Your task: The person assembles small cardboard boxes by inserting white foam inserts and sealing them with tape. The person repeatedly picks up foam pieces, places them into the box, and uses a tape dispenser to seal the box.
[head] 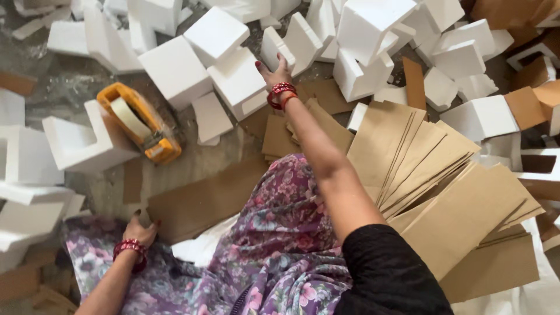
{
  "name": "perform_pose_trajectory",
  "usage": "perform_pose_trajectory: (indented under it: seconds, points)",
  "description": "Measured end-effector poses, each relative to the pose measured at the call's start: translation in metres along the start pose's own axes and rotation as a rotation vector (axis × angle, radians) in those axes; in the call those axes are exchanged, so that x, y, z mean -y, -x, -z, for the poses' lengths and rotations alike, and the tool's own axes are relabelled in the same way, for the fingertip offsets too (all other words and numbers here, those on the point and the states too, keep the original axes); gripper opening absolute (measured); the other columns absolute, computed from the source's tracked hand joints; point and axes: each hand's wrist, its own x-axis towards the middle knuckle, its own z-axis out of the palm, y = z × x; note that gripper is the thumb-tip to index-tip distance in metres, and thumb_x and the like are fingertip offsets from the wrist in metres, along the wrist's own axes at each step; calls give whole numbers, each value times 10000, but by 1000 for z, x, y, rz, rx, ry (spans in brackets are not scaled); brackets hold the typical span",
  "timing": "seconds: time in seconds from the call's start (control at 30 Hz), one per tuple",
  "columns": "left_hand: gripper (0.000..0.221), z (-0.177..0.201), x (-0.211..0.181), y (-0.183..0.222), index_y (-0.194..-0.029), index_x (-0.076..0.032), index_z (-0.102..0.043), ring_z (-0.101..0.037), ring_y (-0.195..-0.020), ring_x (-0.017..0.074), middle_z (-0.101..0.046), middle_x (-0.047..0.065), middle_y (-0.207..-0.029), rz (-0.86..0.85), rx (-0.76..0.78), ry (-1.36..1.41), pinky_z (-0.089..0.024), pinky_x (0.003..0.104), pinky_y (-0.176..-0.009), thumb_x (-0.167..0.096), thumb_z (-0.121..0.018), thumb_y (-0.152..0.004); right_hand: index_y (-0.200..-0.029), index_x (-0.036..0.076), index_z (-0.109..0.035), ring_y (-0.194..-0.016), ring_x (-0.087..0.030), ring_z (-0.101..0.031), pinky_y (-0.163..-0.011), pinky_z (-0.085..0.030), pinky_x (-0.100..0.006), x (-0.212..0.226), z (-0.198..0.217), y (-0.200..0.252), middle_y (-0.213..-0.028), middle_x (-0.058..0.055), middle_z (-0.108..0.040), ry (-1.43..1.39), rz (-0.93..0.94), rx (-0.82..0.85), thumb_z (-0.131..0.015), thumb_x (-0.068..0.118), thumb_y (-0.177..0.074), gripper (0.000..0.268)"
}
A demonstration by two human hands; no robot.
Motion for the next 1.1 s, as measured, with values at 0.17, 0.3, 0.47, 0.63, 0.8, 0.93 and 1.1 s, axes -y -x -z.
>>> perform_pose_trajectory:
  seconds: [0.17,0.3,0.47,0.63,0.8,0.93,1.1]
  points:
    - [956,-1,-26,-24,-1592,-93,-380,-611,-1276,414,-638,265,-1374,109,87,106,-474,467,-1101,-439,-759,-786,-1234,110,-770,-1060,-197,-769,-954,-597,-321,34,-5,5,-1238,-109,-810,35,-26,191,-821,445,-815,538]
    - [914,-18,-28,-30,-1528,-26,-453,-572,-1286,453,-578,313,-1408,-64,-49,98,-469,482,-1080,-377,-807,-762,-1229,163,-700,-915,-186,-755,-849,-624,-339,75,32,77,-1088,-78,-755,166,344,281,-806,340,-823,455]
    - [926,-13,-32,-23,-1565,-25,-443,-623,-1252,445,-627,310,-1362,-25,-90,157,-503,489,-1066,-315,-790,-757,-1377,223,-540,-1050,-277,-638,-786,-578,-445,121,74,186,-1159,-108,-586,682,295,629,-760,337,-873,562]
    - [890,8,-52,-20,-1509,-17,-488,-625,-1128,470,-632,310,-1291,-171,-164,211,-509,515,-909,-337,-849,-761,-1323,175,-592,-1102,-357,-621,-949,-528,-460,85,40,212,-1201,-146,-593,646,327,652,-824,271,-768,609]
    - [666,23,-24,-20,-1280,-68,-698,-724,-1094,365,-743,231,-1174,74,-136,228,-564,452,-951,-393,-866,-723,-1329,121,-595,-1054,-394,-676,-939,-527,-479,67,26,205,-1105,-207,-721,622,416,653,-783,245,-818,558]
    - [694,43,13,-28,-1227,-43,-699,-675,-1114,427,-703,263,-1200,354,-134,133,-537,501,-943,-489,-877,-726,-1409,168,-526,-1002,-405,-683,-853,-547,-518,82,46,207,-1099,-209,-703,769,188,642,-730,350,-875,600]
    - [770,29,26,-26,-1241,-5,-655,-624,-1191,419,-652,267,-1270,335,2,94,-503,480,-1001,-516,-879,-711,-1410,91,-508,-974,-436,-692,-890,-553,-510,76,-11,256,-1055,-255,-722,698,404,755,-776,326,-836,676]
